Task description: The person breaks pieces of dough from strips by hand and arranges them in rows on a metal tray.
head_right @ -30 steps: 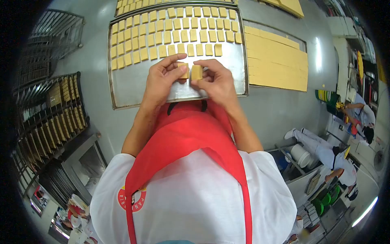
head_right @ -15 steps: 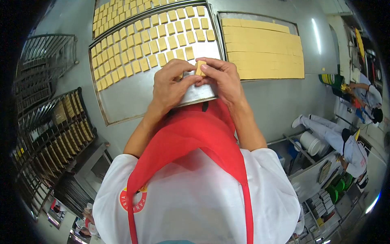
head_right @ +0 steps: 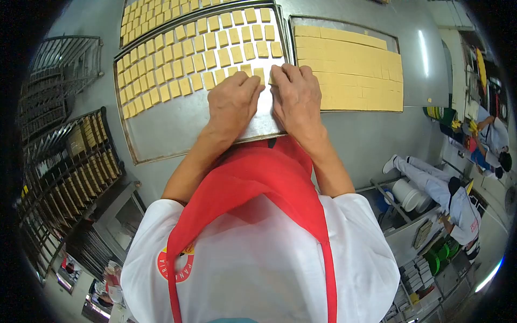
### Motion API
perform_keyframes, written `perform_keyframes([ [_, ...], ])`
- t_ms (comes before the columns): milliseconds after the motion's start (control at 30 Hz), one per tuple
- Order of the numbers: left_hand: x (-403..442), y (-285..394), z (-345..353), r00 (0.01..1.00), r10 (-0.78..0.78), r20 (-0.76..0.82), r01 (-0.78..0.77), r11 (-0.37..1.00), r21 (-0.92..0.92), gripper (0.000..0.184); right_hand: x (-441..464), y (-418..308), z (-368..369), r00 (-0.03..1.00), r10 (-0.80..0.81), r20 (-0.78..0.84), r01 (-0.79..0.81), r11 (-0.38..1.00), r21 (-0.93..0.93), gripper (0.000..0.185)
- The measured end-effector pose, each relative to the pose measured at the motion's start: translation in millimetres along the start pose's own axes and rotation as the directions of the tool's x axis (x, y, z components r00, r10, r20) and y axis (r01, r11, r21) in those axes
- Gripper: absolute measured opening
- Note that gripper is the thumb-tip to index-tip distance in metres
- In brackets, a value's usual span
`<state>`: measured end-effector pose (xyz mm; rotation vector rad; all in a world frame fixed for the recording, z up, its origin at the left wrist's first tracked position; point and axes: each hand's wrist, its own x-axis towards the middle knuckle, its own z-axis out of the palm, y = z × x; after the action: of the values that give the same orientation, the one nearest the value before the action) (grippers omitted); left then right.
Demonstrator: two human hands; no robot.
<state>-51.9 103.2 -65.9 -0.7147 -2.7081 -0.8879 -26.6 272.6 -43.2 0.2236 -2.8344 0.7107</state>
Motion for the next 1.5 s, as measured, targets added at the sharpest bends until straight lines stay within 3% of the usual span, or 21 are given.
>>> perform_keyframes([
  [167,-2.5,1.0,5.7,1.000,-0.010,0.002,0.010,1.000,0.025,0.009,-6.4,14.0,15.4,0.993,-0.052,-0.108,0.058,0.997,0.053,0.033],
  [900,-3.4,-11.3,4.8,0.992,-0.127,0.007,0.126,0.990,0.067,0.014,3.5,10.7,23.7,0.989,-0.026,-0.146,0.027,1.000,0.003,0.035],
  [1000,-2.7,-11.9,0.5,0.991,-0.126,0.043,0.123,0.990,0.065,0.015,0.7,5.5,19.8,0.978,-0.030,-0.205,0.032,0.999,0.008,0.033],
  [1100,-2.9,-8.0,-15.5,0.989,-0.139,0.053,0.141,0.989,-0.044,0.021,-11.9,1.9,15.0,0.937,0.050,-0.346,0.001,0.989,0.147,0.022],
  [1133,-3.0,-9.6,-22.4,0.995,-0.091,0.040,0.097,0.979,-0.178,0.028,-18.4,-1.9,11.0,0.936,0.287,-0.206,-0.179,0.889,0.422,0.017],
  [1167,-4.2,-9.9,-26.0,0.999,-0.046,0.022,0.050,0.950,-0.308,0.035,-23.5,-4.5,7.7,0.884,0.468,-0.008,-0.357,0.685,0.635,0.012],
  [1200,-6.2,-8.7,-26.5,0.999,-0.043,0.025,0.048,0.949,-0.312,0.035,-24.4,-6.3,3.6,0.848,0.504,0.163,-0.453,0.530,0.717,0.019],
  [1233,-8.2,-7.4,-27.2,0.998,-0.043,0.043,0.057,0.912,-0.407,0.041,-23.7,-10.0,0.1,0.847,0.507,0.161,-0.454,0.530,0.716,0.019],
  [1300,-11.0,-2.4,-30.7,0.997,-0.040,0.062,0.065,0.865,-0.497,0.046,-21.3,-16.7,-4.1,0.767,0.410,0.493,-0.556,0.041,0.830,0.023],
  [1333,-10.8,2.1,-33.3,0.988,-0.060,0.142,0.130,0.820,-0.557,0.047,-25.0,-8.4,0.9,0.779,0.318,0.541,-0.546,-0.082,0.834,0.024],
  [1367,-10.2,4.9,-34.2,0.972,-0.074,0.224,0.198,0.769,-0.608,0.049,-25.5,-7.6,2.5,0.779,0.318,0.540,-0.544,-0.084,0.835,0.024],
  [1433,-9.0,7.2,-34.2,0.978,-0.039,0.203,0.162,0.758,-0.632,0.049,-24.5,-10.4,4.0,0.740,0.303,0.600,-0.550,-0.241,0.800,0.018],
  [1500,-6.3,9.6,-36.4,0.983,-0.023,0.182,0.144,0.710,-0.690,0.050,-26.7,-3.9,8.3,0.771,0.288,0.568,-0.513,-0.247,0.822,0.018],
])
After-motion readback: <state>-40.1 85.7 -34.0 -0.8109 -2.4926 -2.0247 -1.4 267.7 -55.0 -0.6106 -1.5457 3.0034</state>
